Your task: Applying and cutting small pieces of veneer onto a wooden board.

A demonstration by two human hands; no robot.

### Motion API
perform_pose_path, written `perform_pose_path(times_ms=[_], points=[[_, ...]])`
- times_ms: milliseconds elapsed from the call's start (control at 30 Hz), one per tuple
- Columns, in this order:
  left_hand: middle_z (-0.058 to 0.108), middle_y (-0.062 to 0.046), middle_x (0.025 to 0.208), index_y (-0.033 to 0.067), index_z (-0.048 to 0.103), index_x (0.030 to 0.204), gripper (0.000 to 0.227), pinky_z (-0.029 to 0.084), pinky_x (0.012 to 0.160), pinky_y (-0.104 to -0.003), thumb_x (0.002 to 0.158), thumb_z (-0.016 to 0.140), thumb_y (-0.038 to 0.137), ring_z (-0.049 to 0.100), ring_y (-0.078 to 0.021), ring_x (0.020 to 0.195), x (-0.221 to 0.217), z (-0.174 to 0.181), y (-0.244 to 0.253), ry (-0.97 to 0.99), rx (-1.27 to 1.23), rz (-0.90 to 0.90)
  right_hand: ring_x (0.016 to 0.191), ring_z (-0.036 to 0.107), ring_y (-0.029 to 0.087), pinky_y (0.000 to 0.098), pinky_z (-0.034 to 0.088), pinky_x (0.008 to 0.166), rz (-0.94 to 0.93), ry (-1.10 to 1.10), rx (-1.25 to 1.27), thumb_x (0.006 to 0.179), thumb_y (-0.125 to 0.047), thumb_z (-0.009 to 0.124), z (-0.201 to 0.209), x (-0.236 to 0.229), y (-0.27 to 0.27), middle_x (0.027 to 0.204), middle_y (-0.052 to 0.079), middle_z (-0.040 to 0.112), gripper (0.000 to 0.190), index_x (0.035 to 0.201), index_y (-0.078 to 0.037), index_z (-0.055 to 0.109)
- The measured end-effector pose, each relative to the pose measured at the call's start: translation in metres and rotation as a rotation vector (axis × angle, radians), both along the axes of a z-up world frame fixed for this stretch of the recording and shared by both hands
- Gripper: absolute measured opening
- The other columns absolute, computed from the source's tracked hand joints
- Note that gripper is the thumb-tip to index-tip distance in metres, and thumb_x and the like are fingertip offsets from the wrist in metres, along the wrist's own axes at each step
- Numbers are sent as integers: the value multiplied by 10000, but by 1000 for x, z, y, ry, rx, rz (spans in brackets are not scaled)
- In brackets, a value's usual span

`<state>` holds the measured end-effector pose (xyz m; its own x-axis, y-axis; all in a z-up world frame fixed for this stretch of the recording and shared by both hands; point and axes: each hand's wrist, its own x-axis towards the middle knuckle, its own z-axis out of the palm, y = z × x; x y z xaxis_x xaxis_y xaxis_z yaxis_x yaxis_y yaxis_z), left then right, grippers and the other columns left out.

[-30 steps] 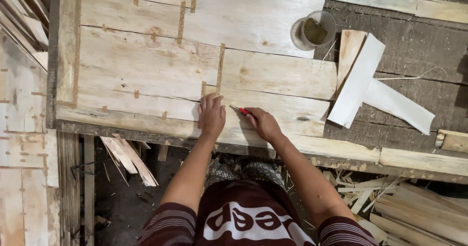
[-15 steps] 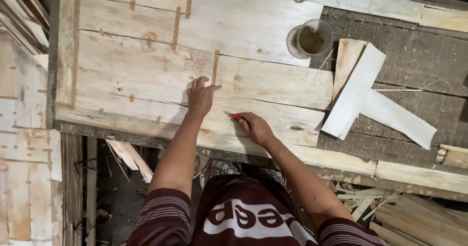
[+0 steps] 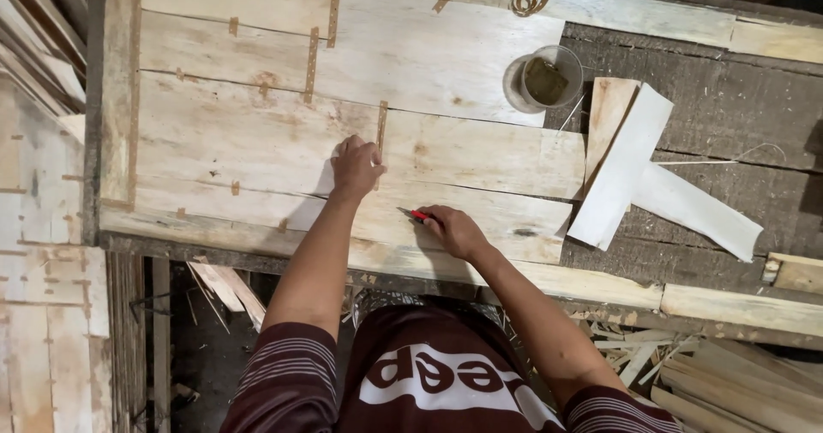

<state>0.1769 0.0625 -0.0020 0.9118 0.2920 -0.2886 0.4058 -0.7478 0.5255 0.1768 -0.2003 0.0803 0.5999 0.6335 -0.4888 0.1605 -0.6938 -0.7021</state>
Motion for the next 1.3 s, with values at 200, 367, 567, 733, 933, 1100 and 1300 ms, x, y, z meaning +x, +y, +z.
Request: perform_pose_path(times_ms=[200,367,567,733,933,1100,1300], points=[[570,-29,1136,174,657,866,327,443,961,-559,711,924,285,488,-304,1268,9,2,12,95,-54,-22,941,728,338,448,575,835,-32,-81,37,996,-267,603,-8,-1,7,1137,136,756,321,1260,-113,700],[565,-35,1144,154,637,920,403,447,933,-565,701,941,303,498,-301,1249,19,1,18,182,-70,-39,881,741,324,442,599,803,-52,-164,12,994,-266,612,-7,15,29,1134,134,758,335,1283,-124,704],[569,-27,1137,159,640,925,410,445,932,-556,681,952,264,513,-286,1225,23,-3,19,204,-109,-16,857,748,312,442,603,806,32,-265,-24,984,-280,627,-3,39,53,1135,111,769,332,1270,-138,718],[572,-26,1126,161,650,912,362,454,927,-545,712,942,238,523,-290,1207,31,7,21,293,-127,-8,869,751,293,427,617,821,121,-251,-97,1018,-309,613,-8,50,64,1154,94,767,316,1269,-146,715],[586,-14,1116,166,647,902,351,462,939,-541,714,938,229,528,-276,1223,33,7,21,322,-134,3,851,752,295,433,604,834,120,-182,-131,1002,-318,612,-1,56,73,1140,87,771,340,1287,-158,707],[579,-12,1127,167,640,909,371,456,939,-546,712,947,235,514,-277,1237,34,5,21,344,-124,-1,821,747,289,417,609,838,174,-193,-196,1028,-355,571,-2,58,73,1148,78,766,356,1314,-179,690],[580,-17,1109,162,630,896,378,468,927,-538,708,949,241,526,-279,1209,34,8,20,327,-128,1,818,754,268,399,613,841,179,-179,-219,1027,-361,552,-2,58,74,1175,60,758,365,1306,-166,684]])
